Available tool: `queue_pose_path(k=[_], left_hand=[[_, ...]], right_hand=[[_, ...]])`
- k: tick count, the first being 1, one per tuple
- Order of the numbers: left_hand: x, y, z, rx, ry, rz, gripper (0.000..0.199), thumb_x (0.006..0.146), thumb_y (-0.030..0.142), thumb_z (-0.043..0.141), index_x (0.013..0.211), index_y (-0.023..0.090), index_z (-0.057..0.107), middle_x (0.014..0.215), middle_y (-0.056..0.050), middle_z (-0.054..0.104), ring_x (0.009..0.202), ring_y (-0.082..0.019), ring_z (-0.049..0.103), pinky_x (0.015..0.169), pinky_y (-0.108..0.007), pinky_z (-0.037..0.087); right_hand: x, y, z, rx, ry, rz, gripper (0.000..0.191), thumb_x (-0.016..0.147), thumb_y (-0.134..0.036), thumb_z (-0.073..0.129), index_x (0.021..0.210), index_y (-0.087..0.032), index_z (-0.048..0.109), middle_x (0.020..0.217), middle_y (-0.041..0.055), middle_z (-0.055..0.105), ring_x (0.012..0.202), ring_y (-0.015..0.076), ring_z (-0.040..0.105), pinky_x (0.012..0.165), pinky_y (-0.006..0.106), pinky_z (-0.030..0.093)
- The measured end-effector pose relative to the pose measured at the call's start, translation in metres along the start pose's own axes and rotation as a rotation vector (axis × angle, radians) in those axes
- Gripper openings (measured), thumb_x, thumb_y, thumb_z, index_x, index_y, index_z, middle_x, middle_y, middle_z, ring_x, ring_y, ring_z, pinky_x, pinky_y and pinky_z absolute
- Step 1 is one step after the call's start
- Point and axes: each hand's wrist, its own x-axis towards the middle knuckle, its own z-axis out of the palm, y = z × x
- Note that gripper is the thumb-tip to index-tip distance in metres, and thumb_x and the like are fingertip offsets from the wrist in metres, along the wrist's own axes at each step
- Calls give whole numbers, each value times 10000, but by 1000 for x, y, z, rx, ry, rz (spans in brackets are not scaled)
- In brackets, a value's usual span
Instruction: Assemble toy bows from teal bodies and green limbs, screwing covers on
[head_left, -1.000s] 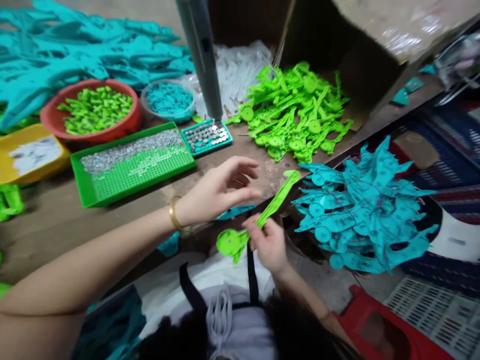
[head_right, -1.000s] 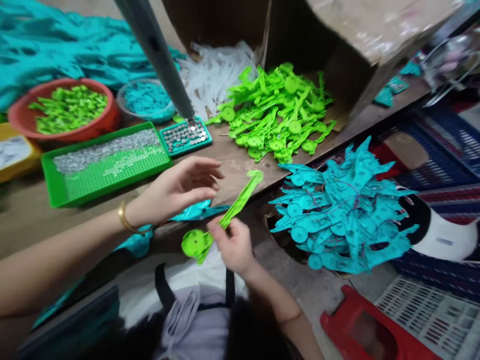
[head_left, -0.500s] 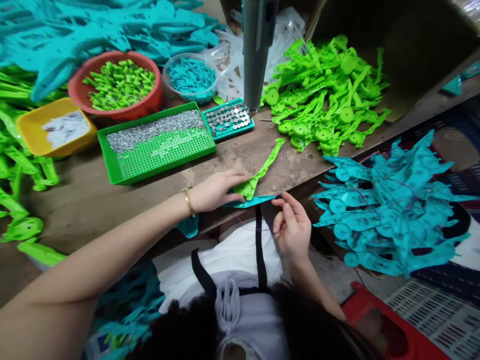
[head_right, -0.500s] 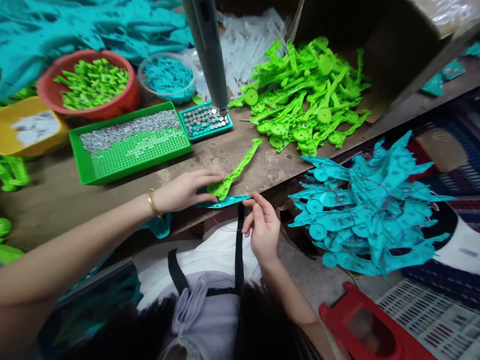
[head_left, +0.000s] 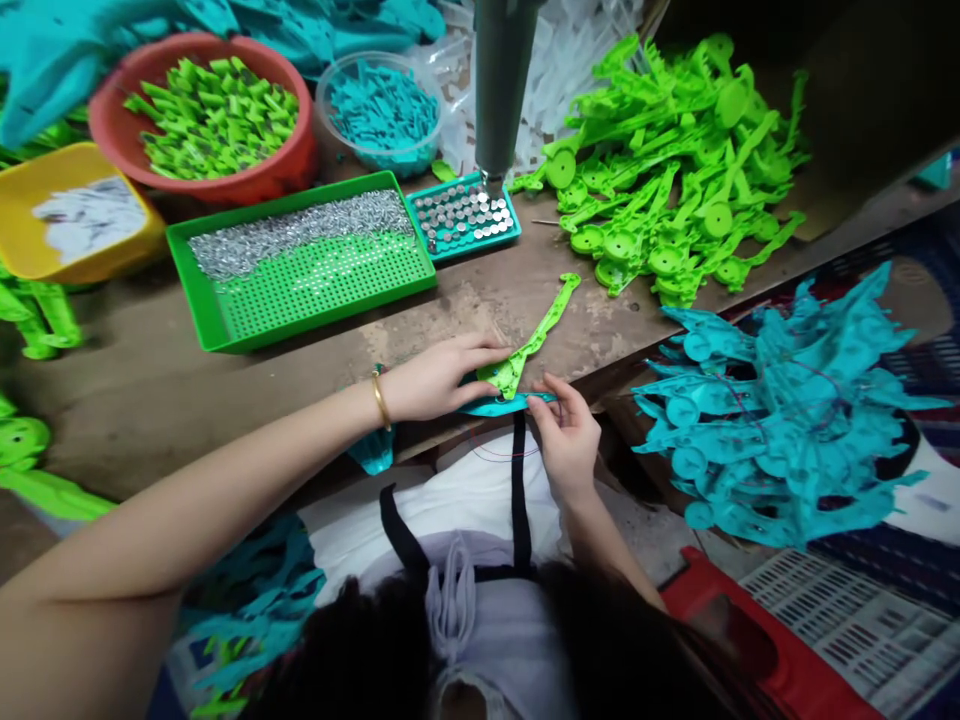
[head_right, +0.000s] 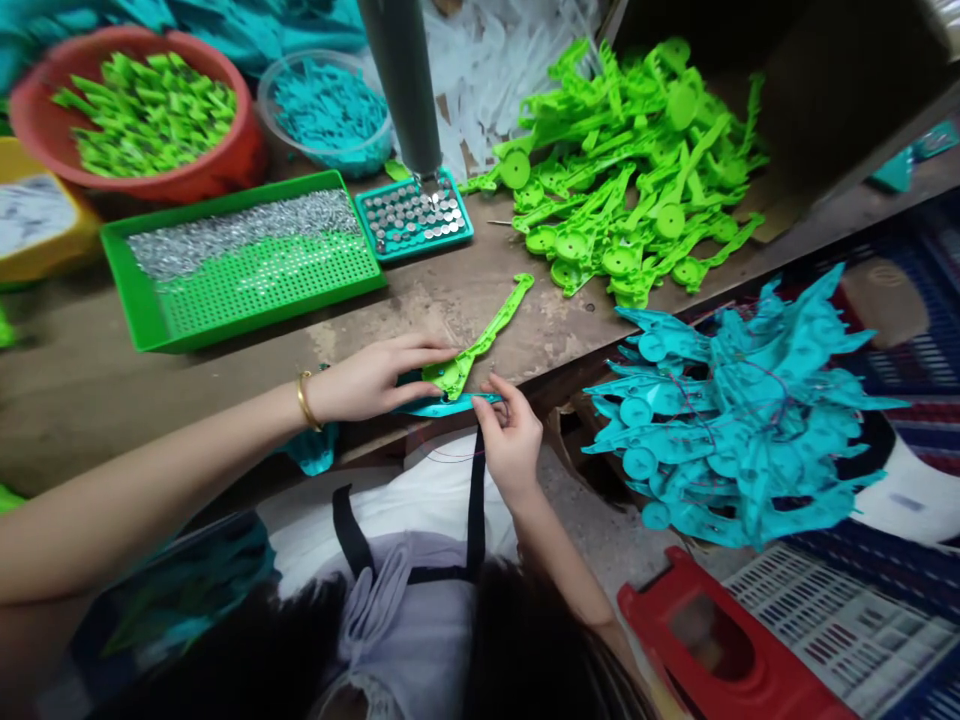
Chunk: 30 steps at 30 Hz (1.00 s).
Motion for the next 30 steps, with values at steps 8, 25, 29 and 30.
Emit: queue_pose_path(k=[8, 25, 29, 30], left_hand=[[5, 6, 2, 32, -10, -125, 439, 851, 330, 665, 1247, 148, 617, 1187, -120, 631, 1142, -257, 554, 1018, -379, 424], [1, 75, 16, -806, 389, -428, 195, 828, 353, 650, 802, 162, 679, 787, -22, 696, 738, -146, 635, 717, -270, 510], [-2, 73, 11, -1063, 436, -479, 213, 728, 304, 742, 859, 144, 687, 818, -30, 707, 738, -138, 643, 697, -248, 511], [-2, 71, 9, -1080, 472, -486, 223, 713, 292, 749, 870, 144, 692, 824, -31, 710, 735, -137, 642, 697, -249, 512]], right_hand=[[3, 1, -13, -32, -172, -57, 325, 928, -379, 556, 1185, -222, 678, 1141, 79, 733, 787, 158, 733, 756, 339, 633], [-28, -13, 28, -166, -57, -531, 444, 956, -192, 497, 1379, -215, 365, 1144, 116, 703, 1066, 185, 699, 933, 364, 581], [-16, -30, 20, -271, -237, -572, 526, 959, -218, 498, 1452, -219, 313, 1262, 132, 664, 1165, 217, 653, 987, 415, 554], [-12, -36, 16, -294, -271, -571, 536, 958, -237, 508, 1460, -226, 321, 1263, 124, 664, 1152, 218, 658, 979, 410, 557]])
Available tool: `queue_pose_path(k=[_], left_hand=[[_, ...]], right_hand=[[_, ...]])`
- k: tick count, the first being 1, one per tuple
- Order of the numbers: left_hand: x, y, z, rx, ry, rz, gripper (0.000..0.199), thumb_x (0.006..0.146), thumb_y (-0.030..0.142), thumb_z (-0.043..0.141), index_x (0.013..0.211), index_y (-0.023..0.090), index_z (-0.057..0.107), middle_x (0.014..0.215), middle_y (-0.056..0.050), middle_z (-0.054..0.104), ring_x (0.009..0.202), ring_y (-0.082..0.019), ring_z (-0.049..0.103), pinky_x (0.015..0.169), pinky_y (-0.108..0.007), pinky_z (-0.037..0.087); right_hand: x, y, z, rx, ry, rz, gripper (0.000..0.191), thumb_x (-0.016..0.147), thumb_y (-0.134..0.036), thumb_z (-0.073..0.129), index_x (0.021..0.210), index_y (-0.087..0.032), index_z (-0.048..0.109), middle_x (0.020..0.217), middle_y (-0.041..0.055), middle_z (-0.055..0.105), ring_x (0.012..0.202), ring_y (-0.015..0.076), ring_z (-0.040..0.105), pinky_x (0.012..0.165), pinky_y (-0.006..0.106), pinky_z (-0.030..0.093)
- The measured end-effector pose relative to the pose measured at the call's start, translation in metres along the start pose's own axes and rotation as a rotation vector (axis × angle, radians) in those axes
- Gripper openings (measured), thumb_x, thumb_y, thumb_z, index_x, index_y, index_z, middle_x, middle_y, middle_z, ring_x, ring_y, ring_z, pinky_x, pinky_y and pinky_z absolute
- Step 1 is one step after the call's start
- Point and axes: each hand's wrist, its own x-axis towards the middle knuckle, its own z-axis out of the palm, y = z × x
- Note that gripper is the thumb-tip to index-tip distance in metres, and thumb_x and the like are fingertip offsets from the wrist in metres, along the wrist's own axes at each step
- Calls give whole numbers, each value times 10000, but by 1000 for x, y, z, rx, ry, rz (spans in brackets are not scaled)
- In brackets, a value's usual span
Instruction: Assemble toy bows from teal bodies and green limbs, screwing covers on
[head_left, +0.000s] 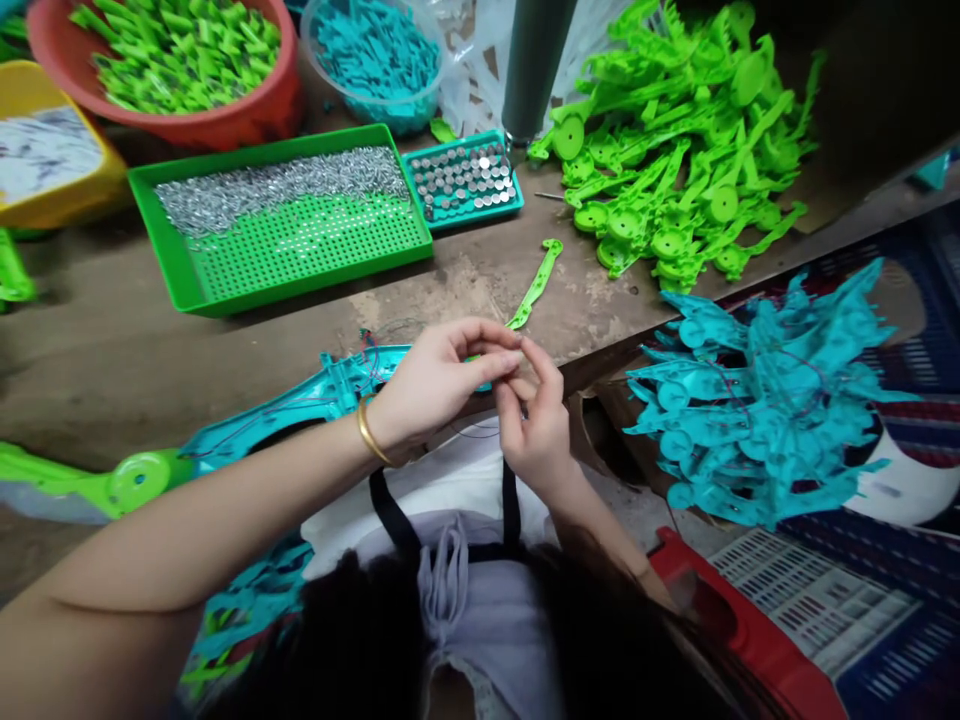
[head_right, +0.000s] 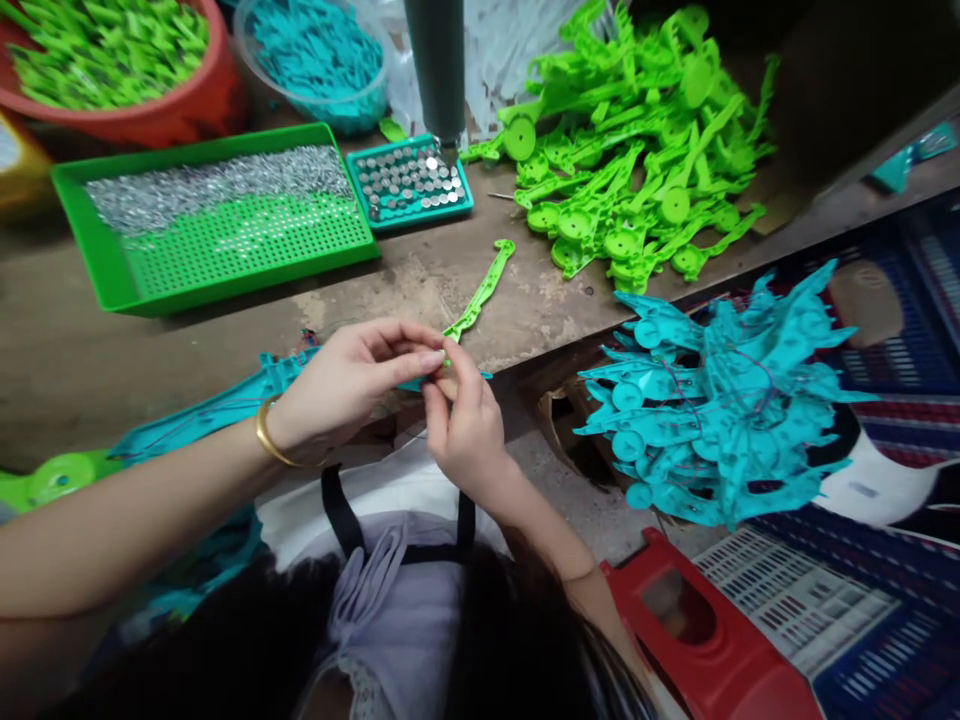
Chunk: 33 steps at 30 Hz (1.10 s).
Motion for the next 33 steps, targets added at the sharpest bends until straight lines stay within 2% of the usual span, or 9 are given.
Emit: queue_pose_path(k=[3, 6, 8, 12, 16, 21, 23, 28, 33], left_hand=[[5, 2, -5, 39, 86, 47, 219, 721, 323, 736, 841, 143, 707, 806, -35, 711, 714, -137, 627, 693, -258, 505], [9, 4, -8, 221, 37, 67, 197, 744, 332, 699, 788, 141, 713, 781, -36, 712, 717, -145, 624, 716, -270, 497], [11, 5, -8, 345, -1, 95, 181, 763, 315, 660, 766, 141, 710, 763, -30, 709, 719, -148, 625, 730, -272, 493], [14, 8, -5, 490, 6, 147, 164, 778, 287, 616, 752, 148, 699, 736, -18, 702, 706, -146, 619, 706, -256, 482], [23, 8, -1, 522, -5, 143, 159, 778, 273, 608, 769, 145, 701, 734, -19, 700, 674, -134, 597, 673, -246, 468], [47, 3, 4, 549, -41, 96, 188, 801, 262, 585, 800, 118, 706, 681, -16, 661, 576, -111, 519, 568, -233, 408], [62, 0, 5, 586, -20, 123, 191, 811, 249, 586, 826, 110, 716, 696, -23, 667, 584, -114, 521, 581, -238, 412], [91, -10, 12, 901, 230, 262, 217, 857, 250, 583, 947, 136, 744, 911, -77, 726, 839, -197, 627, 824, -321, 460], [89, -21, 23, 1202, 167, 270, 328, 939, 206, 429, 1104, 174, 711, 1044, -122, 663, 1005, -260, 607, 872, -385, 450]], right_hand=[[19, -4, -18, -57, 4, -19, 450, 960, -260, 517, 1404, -258, 450, 1127, 61, 720, 1018, 190, 698, 925, 364, 570], [40, -3, -31, -85, 68, -46, 258, 958, -245, 520, 1185, -254, 643, 1019, 34, 727, 956, 167, 686, 887, 333, 564], [50, 0, -34, -47, 19, -45, 180, 944, -243, 546, 1042, -237, 696, 986, 33, 722, 938, 157, 676, 856, 316, 565], [54, 10, -32, 130, -70, 100, 147, 911, -274, 596, 992, -224, 709, 986, 28, 715, 845, 129, 674, 770, 280, 571], [56, 26, -29, 338, -33, 298, 153, 845, -336, 675, 941, -224, 713, 887, -2, 718, 708, 103, 645, 675, 254, 560], [74, 50, -38, 429, -83, 330, 183, 771, -381, 738, 856, -221, 711, 754, -28, 680, 631, 95, 584, 549, 223, 485], [85, 61, -40, 392, -83, 312, 190, 771, -388, 730, 842, -215, 700, 704, -35, 648, 590, 91, 547, 514, 220, 445], [115, 91, -31, 77, 162, 232, 113, 805, -305, 652, 779, -196, 644, 748, -20, 641, 690, 113, 562, 677, 262, 483], [131, 102, -23, -158, 130, 225, 61, 786, -211, 615, 730, -188, 617, 759, -1, 625, 763, 149, 579, 791, 323, 481]])
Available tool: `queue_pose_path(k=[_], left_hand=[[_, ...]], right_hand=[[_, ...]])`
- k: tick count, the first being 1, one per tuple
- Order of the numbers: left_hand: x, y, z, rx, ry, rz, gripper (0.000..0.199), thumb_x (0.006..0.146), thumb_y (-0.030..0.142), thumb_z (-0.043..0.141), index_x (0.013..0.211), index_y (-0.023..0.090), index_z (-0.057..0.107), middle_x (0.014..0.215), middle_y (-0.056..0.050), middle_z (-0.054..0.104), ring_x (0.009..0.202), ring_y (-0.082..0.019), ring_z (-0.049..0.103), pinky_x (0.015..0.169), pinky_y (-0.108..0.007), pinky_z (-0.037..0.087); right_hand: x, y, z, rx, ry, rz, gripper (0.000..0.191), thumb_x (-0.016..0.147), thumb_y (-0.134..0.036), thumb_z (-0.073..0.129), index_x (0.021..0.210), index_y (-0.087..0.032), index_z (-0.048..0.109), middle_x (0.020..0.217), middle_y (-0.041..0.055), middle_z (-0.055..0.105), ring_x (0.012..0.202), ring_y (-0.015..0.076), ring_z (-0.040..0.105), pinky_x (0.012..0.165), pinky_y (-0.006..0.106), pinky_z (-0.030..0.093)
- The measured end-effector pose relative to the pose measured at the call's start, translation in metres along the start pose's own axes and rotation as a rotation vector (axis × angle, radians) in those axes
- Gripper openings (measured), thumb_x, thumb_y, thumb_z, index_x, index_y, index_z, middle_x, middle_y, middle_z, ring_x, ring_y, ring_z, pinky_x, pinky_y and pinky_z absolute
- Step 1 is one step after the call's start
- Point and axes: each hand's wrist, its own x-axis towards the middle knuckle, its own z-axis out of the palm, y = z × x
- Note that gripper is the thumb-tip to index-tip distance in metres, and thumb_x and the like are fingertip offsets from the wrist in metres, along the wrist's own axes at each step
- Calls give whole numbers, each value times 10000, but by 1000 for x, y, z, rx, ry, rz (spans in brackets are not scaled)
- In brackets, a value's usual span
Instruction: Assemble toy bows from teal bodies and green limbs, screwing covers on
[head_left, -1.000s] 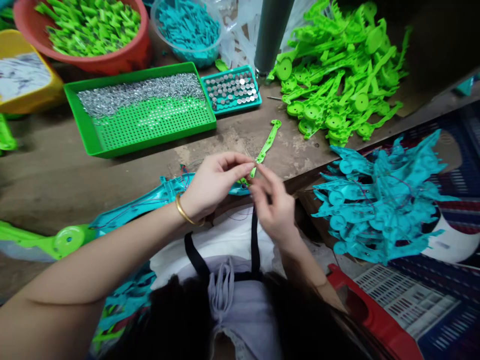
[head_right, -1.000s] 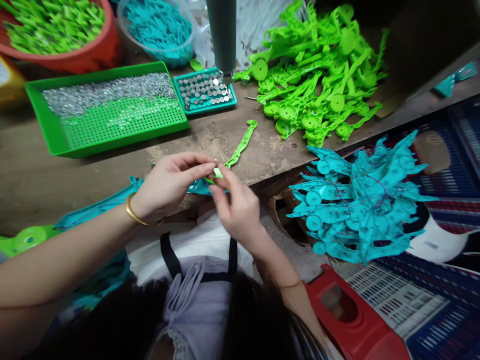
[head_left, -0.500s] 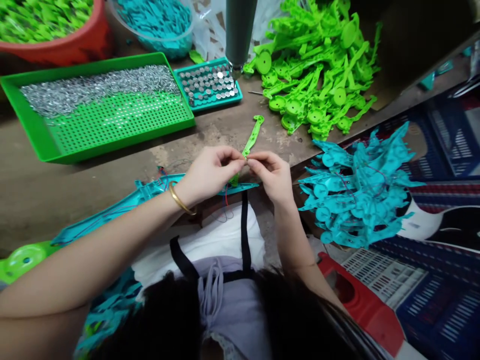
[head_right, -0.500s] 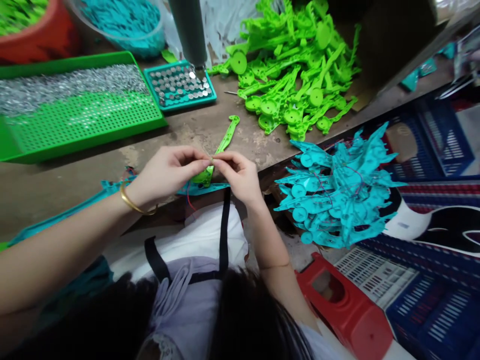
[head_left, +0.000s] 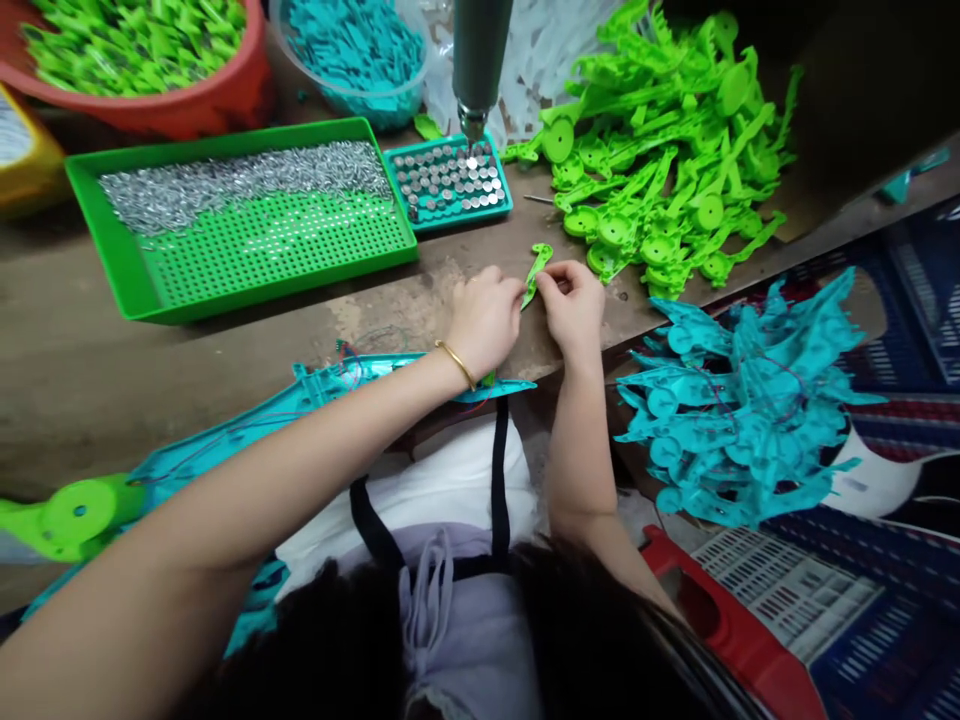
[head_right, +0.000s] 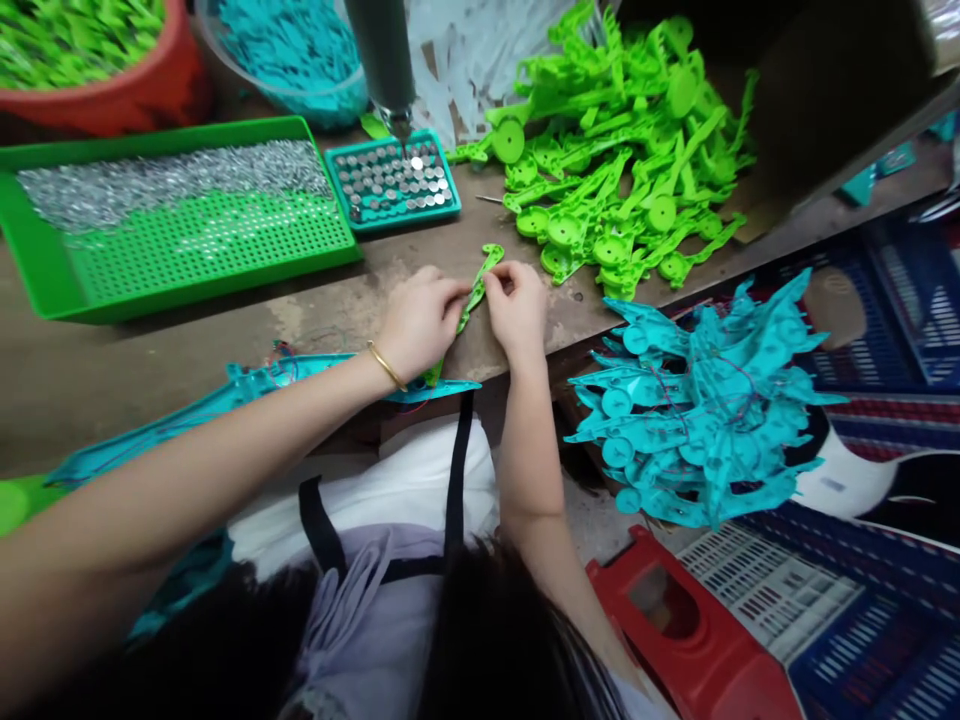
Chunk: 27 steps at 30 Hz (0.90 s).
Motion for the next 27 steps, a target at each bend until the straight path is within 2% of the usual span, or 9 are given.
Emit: queue_pose_path(k=[9, 14, 17, 23, 27], left_hand=[[-6, -2, 13, 129, -9, 106, 330, 952, 180, 383, 1113, 140, 668, 1077, -134, 610, 978, -260, 587, 843, -374, 457], [-5, -2, 15, 100, -2, 105, 315, 931, 150, 380, 1030, 130, 679, 1049, -154, 612, 976, -281, 585, 845, -401, 463], [-4, -3, 15, 70, -3, 86, 317, 929, 149, 377, 1027, 128, 678, 1037, -156, 613, 957, -282, 589, 848, -415, 463], [-2, -2, 12, 39, -14, 52, 323, 937, 166, 384, 1058, 126, 681, 1013, -134, 617, 962, -265, 602, 838, -381, 473], [0, -1, 10, 28, -15, 46, 311, 926, 154, 398, 1045, 125, 683, 1039, -134, 618, 974, -264, 608, 856, -387, 485]], right_hand=[[5, -11, -4, -249, -101, -25, 96, 803, -192, 603, 708, -189, 616, 753, 15, 622, 710, 160, 553, 739, 330, 471], [1, -27, -5, -463, -172, -140, 157, 851, -162, 561, 723, -188, 648, 828, 77, 621, 787, 214, 565, 756, 374, 458], [-13, -33, -9, -512, -213, -204, 205, 901, -164, 496, 835, -202, 686, 921, 104, 629, 881, 243, 557, 751, 375, 463], [-38, -26, -15, -561, -193, -200, 346, 932, -178, 424, 1176, -241, 661, 1168, 118, 636, 1049, 293, 485, 729, 388, 490], [-40, -23, -13, -498, -183, -194, 386, 937, -187, 409, 1241, -238, 642, 1229, 109, 624, 1083, 287, 498, 856, 434, 488]])
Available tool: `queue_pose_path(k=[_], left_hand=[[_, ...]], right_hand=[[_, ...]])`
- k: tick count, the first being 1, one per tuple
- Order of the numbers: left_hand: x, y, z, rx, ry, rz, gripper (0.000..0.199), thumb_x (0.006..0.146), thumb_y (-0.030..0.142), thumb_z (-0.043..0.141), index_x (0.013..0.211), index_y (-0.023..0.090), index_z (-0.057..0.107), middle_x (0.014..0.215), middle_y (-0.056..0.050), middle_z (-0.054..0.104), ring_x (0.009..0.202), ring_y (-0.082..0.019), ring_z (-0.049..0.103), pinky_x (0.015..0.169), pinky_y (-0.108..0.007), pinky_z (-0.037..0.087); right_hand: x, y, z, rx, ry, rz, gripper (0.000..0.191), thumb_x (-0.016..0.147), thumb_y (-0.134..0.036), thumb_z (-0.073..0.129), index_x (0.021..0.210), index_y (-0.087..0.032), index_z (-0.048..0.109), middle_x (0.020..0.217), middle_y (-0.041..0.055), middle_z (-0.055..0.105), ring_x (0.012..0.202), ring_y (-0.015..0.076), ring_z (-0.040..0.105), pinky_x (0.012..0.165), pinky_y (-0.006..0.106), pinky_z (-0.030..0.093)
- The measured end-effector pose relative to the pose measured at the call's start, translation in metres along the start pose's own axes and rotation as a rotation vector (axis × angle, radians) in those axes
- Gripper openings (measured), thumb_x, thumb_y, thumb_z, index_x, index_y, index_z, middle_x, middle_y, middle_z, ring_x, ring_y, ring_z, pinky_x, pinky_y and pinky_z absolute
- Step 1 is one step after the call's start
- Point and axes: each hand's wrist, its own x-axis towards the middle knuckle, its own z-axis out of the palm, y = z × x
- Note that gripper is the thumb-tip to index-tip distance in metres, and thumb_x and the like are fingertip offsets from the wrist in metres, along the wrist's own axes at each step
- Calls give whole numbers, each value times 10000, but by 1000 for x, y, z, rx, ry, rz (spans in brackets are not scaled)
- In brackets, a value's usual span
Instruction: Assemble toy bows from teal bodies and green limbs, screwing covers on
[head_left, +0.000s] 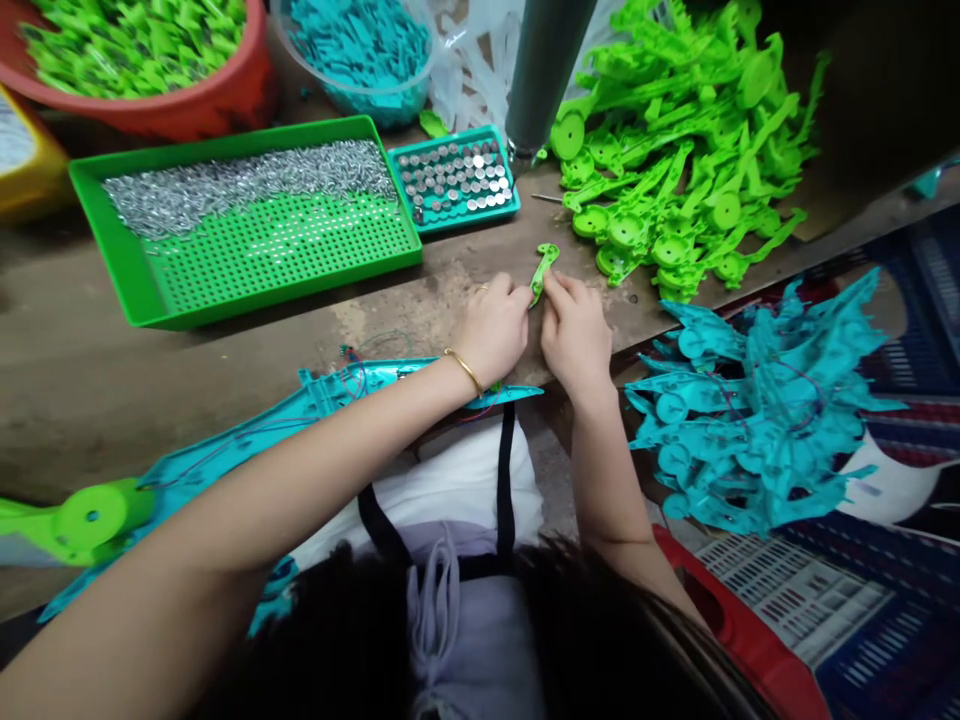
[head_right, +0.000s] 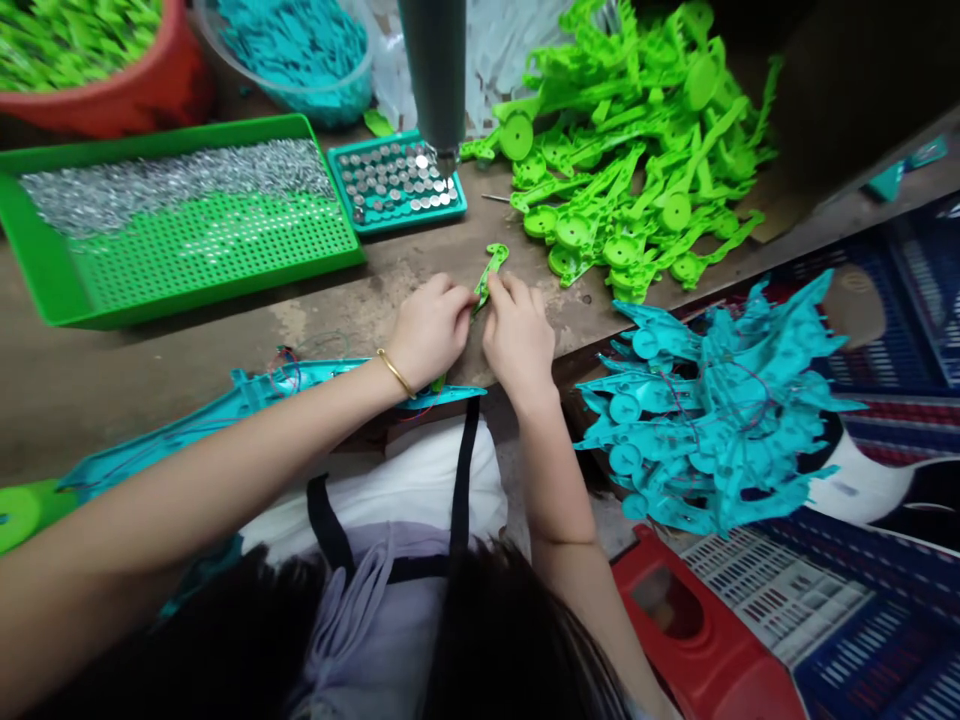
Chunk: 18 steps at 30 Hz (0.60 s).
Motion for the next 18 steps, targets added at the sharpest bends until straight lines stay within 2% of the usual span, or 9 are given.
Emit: queue_pose_path(k=[3, 7, 10, 13, 15, 18], left_hand=[[-4, -4, -7, -134, 47, 18, 291, 879, 116, 457, 1080, 142, 665, 1048, -119, 625, 981, -245, 610, 896, -387, 492], [-20, -16, -19, -364, 125, 26, 447, 792, 70, 538, 1226, 164, 597, 1180, -101, 626, 948, -187, 636, 922, -352, 508], [-28, -25, -23, -452, 75, -82, 334, 787, 132, 588, 1113, 142, 659, 1071, -87, 702, 865, -179, 664, 889, -347, 524], [-28, -28, -23, -554, 39, -168, 224, 788, 197, 612, 982, 151, 711, 950, -62, 747, 860, -186, 677, 852, -325, 528], [-25, -27, -22, -611, 35, -189, 198, 785, 230, 621, 929, 147, 727, 920, -61, 755, 838, -183, 677, 817, -306, 527], [-22, -24, -21, -641, 46, -180, 201, 784, 247, 617, 908, 140, 733, 893, -60, 753, 794, -170, 666, 770, -286, 516]], right_hand=[[0, -1, 5, 81, 63, -2, 345, 942, -223, 433, 1193, -223, 669, 1223, 107, 633, 1104, 283, 508, 970, 467, 443], [-2, -1, 9, 158, 73, 0, 322, 940, -231, 458, 1173, -210, 680, 1207, 105, 649, 1123, 283, 515, 1008, 466, 422], [-5, -3, 7, 210, 101, -27, 298, 933, -229, 493, 1165, -217, 680, 1191, 105, 647, 1127, 265, 531, 1013, 440, 429], [-10, -6, 7, 251, 119, -48, 224, 934, -265, 523, 1053, -230, 709, 1119, 98, 659, 1092, 249, 549, 993, 423, 445], [-13, -8, 9, 264, 118, -42, 202, 934, -283, 531, 986, -232, 719, 1089, 94, 664, 1077, 246, 553, 980, 424, 449], [-18, -8, 9, 277, 119, -47, 199, 927, -262, 533, 990, -232, 719, 1129, 91, 659, 1101, 245, 548, 973, 424, 447]])
